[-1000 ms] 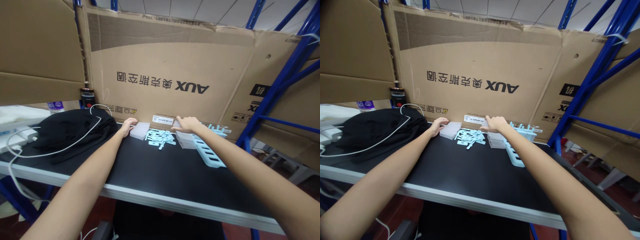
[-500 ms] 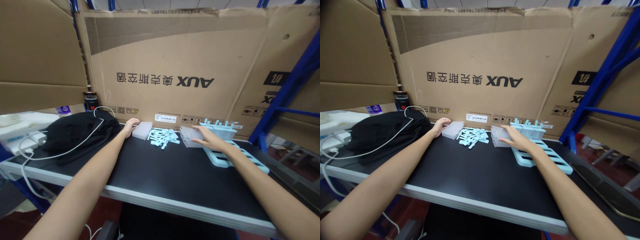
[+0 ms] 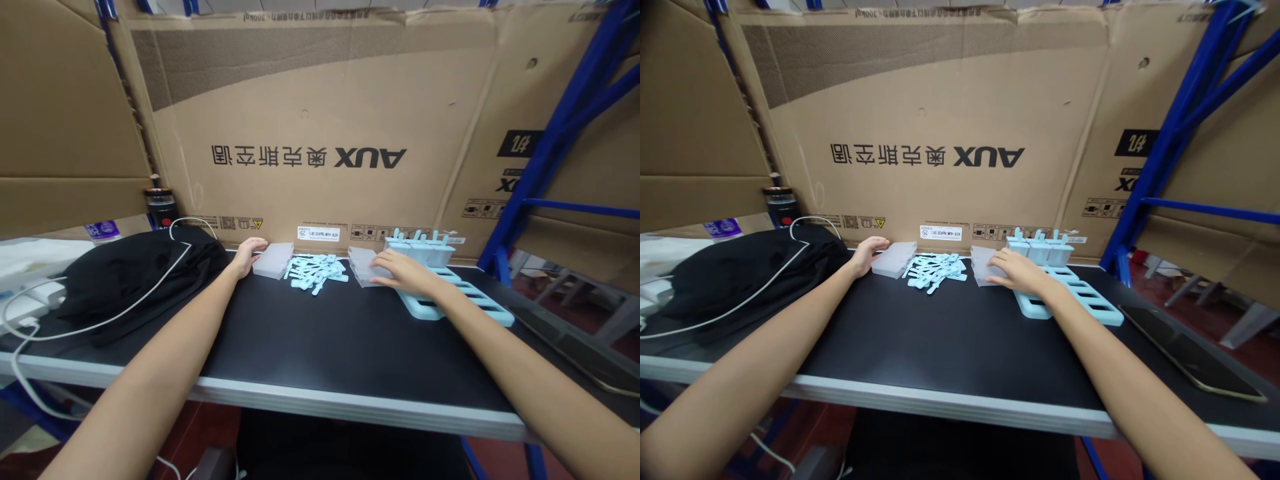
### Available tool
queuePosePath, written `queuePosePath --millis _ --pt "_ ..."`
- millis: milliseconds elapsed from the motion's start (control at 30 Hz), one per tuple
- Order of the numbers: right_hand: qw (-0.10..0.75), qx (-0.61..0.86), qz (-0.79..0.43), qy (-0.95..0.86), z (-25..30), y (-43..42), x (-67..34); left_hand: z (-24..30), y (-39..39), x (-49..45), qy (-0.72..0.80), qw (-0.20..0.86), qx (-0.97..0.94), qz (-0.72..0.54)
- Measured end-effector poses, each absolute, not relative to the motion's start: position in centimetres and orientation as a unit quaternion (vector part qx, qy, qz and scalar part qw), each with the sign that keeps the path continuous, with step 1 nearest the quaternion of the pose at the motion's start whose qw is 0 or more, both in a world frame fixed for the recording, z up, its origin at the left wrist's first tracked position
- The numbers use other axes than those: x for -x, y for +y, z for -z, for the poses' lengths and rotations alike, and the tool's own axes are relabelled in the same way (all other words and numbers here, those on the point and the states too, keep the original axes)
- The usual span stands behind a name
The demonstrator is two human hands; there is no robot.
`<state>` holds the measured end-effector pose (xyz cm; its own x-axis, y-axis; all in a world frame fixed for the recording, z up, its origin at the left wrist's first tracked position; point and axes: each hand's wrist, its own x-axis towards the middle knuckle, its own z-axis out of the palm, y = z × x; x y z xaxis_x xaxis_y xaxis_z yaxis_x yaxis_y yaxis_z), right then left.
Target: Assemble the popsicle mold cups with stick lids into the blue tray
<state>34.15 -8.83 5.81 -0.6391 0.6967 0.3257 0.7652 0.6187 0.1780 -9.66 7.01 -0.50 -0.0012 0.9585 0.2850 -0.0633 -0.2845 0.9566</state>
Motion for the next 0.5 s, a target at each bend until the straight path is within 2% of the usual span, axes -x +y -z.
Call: queuePosePath --millis 200,300,400,500 --pt "0.140 0.444 0.144 -0.873 -5.4 -8.6 -34.3 0.4 6.9 9.6 0.393 0.457 -0.543 -0.585" --pt "0.264 0.529 0.171 -0.788 -5.6 -8.0 -36.2 0.4 6.8 9.6 0.393 0.457 -0.541 -0.586" --pt "0.412 0.666 0.205 -0.587 -5.3 -7.2 -39.7 0.3 6.7 9.5 0.400 0.454 -0.540 -0.586" --pt "0.443 0.771 0.135 -0.437 -4.1 -6.5 -43.6 0.2 6.7 9.5 0.404 0.451 -0.543 -0.582"
